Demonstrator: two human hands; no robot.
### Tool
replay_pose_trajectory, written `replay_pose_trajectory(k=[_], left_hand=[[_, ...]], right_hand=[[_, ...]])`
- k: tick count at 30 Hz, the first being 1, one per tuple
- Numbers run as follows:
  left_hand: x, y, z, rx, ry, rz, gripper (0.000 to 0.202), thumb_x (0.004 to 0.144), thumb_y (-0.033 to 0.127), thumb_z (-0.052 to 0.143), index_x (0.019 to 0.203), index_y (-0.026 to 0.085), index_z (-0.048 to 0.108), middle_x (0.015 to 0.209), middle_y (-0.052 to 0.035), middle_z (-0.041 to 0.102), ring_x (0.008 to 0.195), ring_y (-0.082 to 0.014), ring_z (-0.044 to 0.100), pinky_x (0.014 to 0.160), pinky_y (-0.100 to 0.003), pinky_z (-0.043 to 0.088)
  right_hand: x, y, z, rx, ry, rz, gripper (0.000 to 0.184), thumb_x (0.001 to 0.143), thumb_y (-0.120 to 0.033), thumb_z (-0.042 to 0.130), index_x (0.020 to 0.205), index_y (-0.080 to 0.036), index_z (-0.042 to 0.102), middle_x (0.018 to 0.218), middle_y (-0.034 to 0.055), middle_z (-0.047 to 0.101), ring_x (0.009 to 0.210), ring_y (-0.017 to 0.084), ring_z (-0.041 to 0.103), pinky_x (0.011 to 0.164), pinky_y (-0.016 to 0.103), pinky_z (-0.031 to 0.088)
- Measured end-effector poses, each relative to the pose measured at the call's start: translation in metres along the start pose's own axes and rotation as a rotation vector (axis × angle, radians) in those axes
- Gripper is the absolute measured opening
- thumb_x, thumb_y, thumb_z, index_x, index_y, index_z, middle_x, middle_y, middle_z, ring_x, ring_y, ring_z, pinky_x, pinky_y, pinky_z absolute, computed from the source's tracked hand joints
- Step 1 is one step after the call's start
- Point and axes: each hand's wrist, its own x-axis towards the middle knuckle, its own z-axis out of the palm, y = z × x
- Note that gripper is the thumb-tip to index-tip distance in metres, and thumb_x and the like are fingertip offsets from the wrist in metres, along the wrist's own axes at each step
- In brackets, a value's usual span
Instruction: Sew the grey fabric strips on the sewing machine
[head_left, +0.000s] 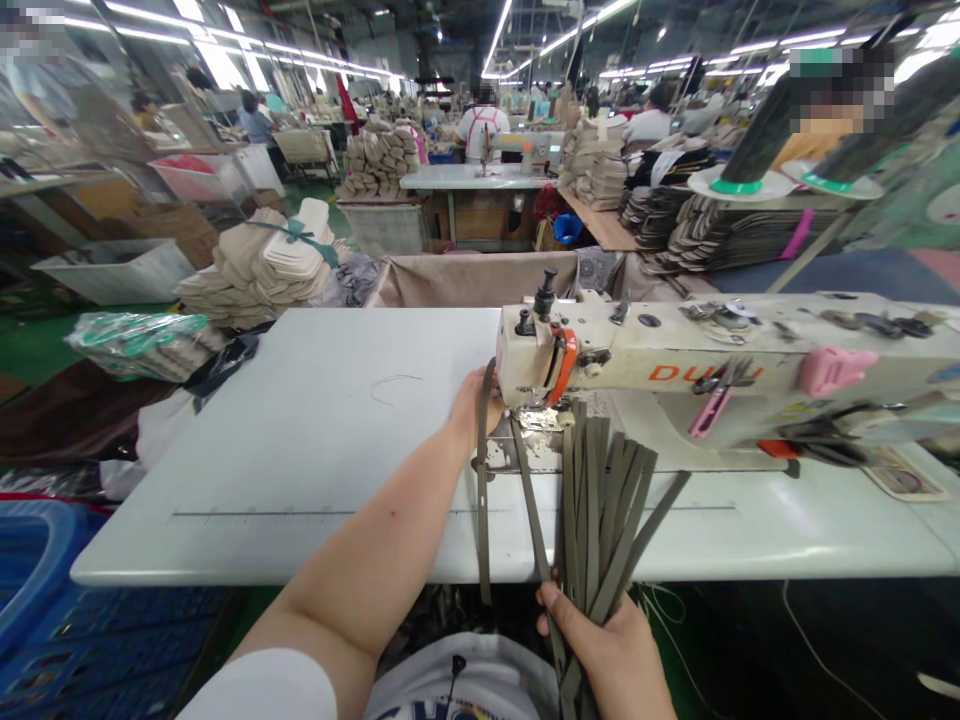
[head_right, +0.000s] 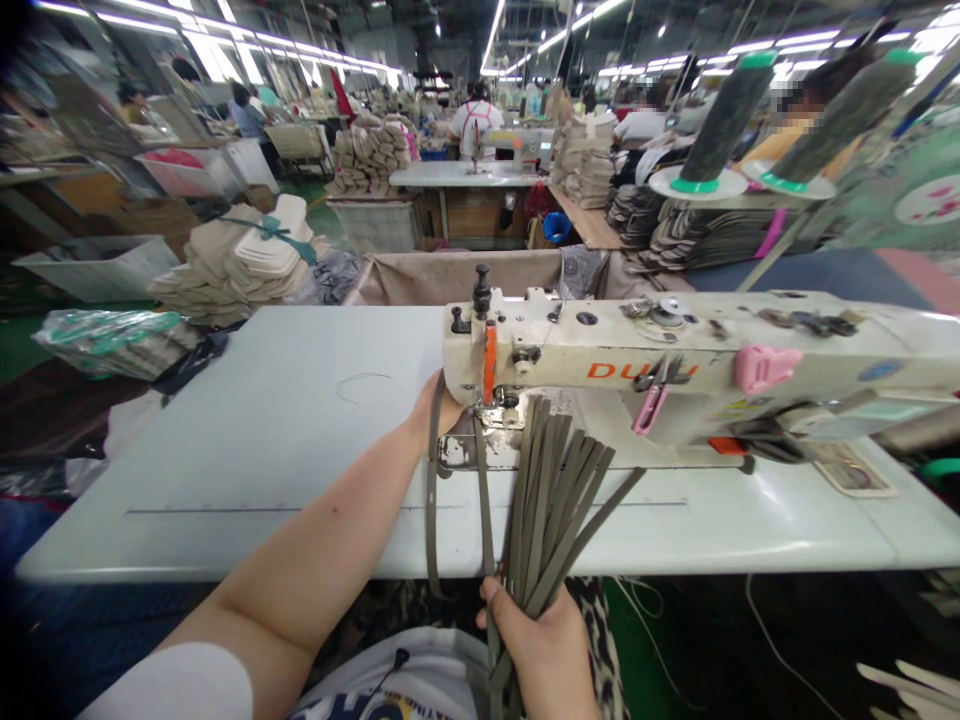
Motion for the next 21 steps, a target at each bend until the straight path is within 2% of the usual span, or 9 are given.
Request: replay_pose_trajectory(k=[3,8,13,16,18,21], left_hand=[[0.001,-0.003,0.004,-0.011,0.033,-0.02,0.02,0.091,0.015,0.073,0.106,0.021,0.085,0.12,-0.009,0.09,0.126,-0.04,0.081,0.122,-0.052,0.065],[0.004,-0.007,0.01,-0.05,0.05,-0.014,0.013,0.092,0.016,0.073,0.1,0.02,0.083,0.111,-0.0101,0.089,0.122,-0.0397,0.082,0.12,-0.053,0.066],[0.004,-0.007,0.006,-0.049,0.075,0.07,0.021,0.094,0.019,0.073,0.111,0.024,0.085,0.121,-0.0088,0.089,0.129,-0.0406,0.079,0.123,-0.053,0.064],[0.005,-0.01,-0.002,0.053,0.024,0.125,0.025,0.091,0.017,0.075,0.113,0.022,0.085,0.129,-0.0122,0.087,0.133,-0.0425,0.077,0.125,-0.056,0.062],[0.004,-0.015,-0.009,0.138,-0.073,0.17,0.04,0.081,0.017,0.086,0.12,0.019,0.085,0.138,-0.0167,0.083,0.138,-0.0466,0.073,0.129,-0.063,0.058],[0.0,-0.022,-0.015,0.144,-0.254,0.271,0.084,0.062,0.019,0.104,0.142,0.019,0.079,0.158,-0.0188,0.072,0.151,-0.0514,0.064,0.136,-0.068,0.05]], right_hand=[[0.0,-0.003,0.001,0.007,-0.013,0.008,0.045,0.072,-0.062,0.099,0.08,-0.022,0.08,0.063,0.0085,0.081,0.063,0.03,0.076,0.064,0.037,0.059],[-0.004,-0.006,0.006,0.031,0.046,-0.015,0.041,0.074,-0.059,0.096,0.078,-0.022,0.079,0.059,0.0046,0.078,0.06,0.026,0.073,0.063,0.034,0.056],[-0.003,-0.005,0.005,0.049,0.025,-0.025,0.046,0.073,-0.064,0.097,0.079,-0.022,0.079,0.063,0.0053,0.08,0.062,0.028,0.074,0.064,0.035,0.056],[-0.002,-0.003,0.004,0.09,0.026,-0.008,0.05,0.071,-0.066,0.101,0.082,-0.023,0.08,0.064,0.0048,0.08,0.063,0.028,0.075,0.064,0.036,0.057],[-0.003,-0.002,0.004,0.147,0.036,0.018,0.053,0.068,-0.066,0.104,0.085,-0.022,0.081,0.065,0.0043,0.08,0.062,0.028,0.075,0.063,0.035,0.057],[-0.006,0.0,0.003,0.209,0.034,0.029,0.061,0.065,-0.072,0.108,0.085,-0.021,0.082,0.065,0.0042,0.079,0.06,0.025,0.071,0.062,0.034,0.057]])
